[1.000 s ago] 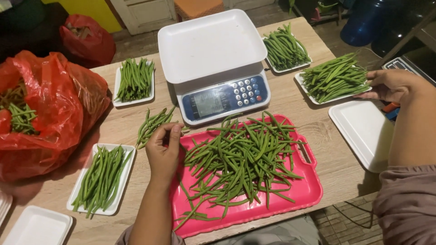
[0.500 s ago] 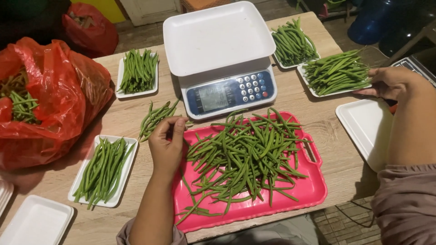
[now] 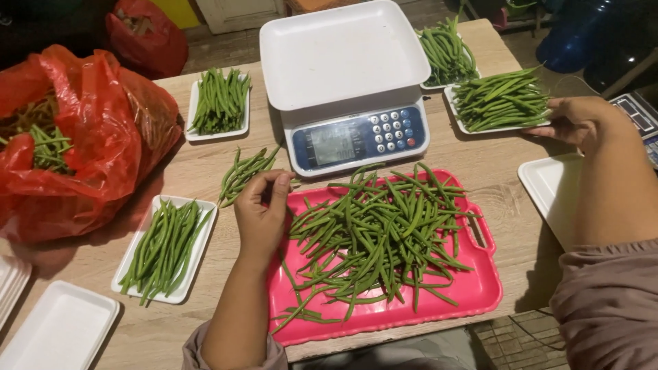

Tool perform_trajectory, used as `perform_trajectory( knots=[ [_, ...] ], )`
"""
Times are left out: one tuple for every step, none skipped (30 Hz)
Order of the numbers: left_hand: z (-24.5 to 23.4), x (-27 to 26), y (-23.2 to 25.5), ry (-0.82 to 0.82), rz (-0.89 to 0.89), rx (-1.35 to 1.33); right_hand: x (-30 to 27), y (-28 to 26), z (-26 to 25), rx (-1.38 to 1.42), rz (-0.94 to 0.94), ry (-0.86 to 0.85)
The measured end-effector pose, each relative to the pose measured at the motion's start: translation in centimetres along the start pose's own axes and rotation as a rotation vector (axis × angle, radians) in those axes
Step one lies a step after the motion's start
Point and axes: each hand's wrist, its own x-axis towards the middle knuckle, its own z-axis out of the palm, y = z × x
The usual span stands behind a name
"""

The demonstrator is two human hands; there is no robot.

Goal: Sorting green beans from a large bulk bag into smaller trays and weighing them on a digital scale.

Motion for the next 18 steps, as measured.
perform_trajectory(
  knots=[
    [0.0,0.0,0.0,0.003,0.005,0.011,0.2,0.0,0.3,0.011,-0.076,-0.051],
    [0.0,0.1,0.0,0.006,0.004,0.013,0.6,0.2,0.2,0.009,-0.077,-0.054],
    [0.0,0.1,0.0,0.004,0.003,0.003,1.0,0.5,0.0,0.032,-0.107,-0.052],
    [0.0,0.1,0.0,0.003,0.003,-0.006,1.4,0.7,-0.2,0.055,-0.137,-0.051],
    [0.0,0.0,0.1,0.004,0.001,-0.006,1.1,0.5,-0.2,0.054,-0.137,-0.053],
    [0.0,0.0,0.2,0.002,-0.005,-0.012,0.8,0.2,-0.1,0.026,-0.106,-0.035],
    [0.0,0.0,0.4,0.0,-0.012,-0.018,0.5,0.0,-0.1,-0.002,-0.075,-0.017],
    [0.1,0.1,0.3,0.002,-0.013,-0.018,0.8,0.1,-0.5,-0.004,-0.074,-0.018],
    [0.0,0.1,0.3,-0.002,-0.004,-0.018,1.1,0.4,-0.9,-0.048,-0.099,-0.035],
    [0.0,0.1,0.3,-0.006,0.005,-0.018,1.4,0.6,-1.3,-0.093,-0.124,-0.052],
    [0.0,0.1,0.3,-0.005,0.004,-0.018,1.2,0.6,-1.5,-0.094,-0.123,-0.053],
    [0.0,0.0,0.3,-0.009,0.012,-0.014,1.1,0.7,-1.7,-0.08,-0.121,-0.045],
    [0.1,0.0,0.3,-0.013,0.02,-0.011,0.9,0.7,-2.1,-0.067,-0.119,-0.036],
    [0.0,0.0,0.3,-0.013,0.018,-0.013,0.2,0.5,-1.8,-0.067,-0.118,-0.034],
    [0.1,0.1,0.3,-0.016,0.026,0.0,-0.4,0.3,-1.6,-0.078,-0.099,-0.003],
    [0.1,0.1,0.3,-0.018,0.034,0.012,-1.0,0.1,-1.4,-0.088,-0.079,0.028],
    [0.1,0.1,0.2,-0.019,0.034,0.012,-0.1,0.5,-2.0,-0.087,-0.079,0.029],
    [0.1,0.1,0.1,-0.019,0.03,0.009,0.8,0.8,-2.6,-0.084,-0.027,0.084]
  ],
)
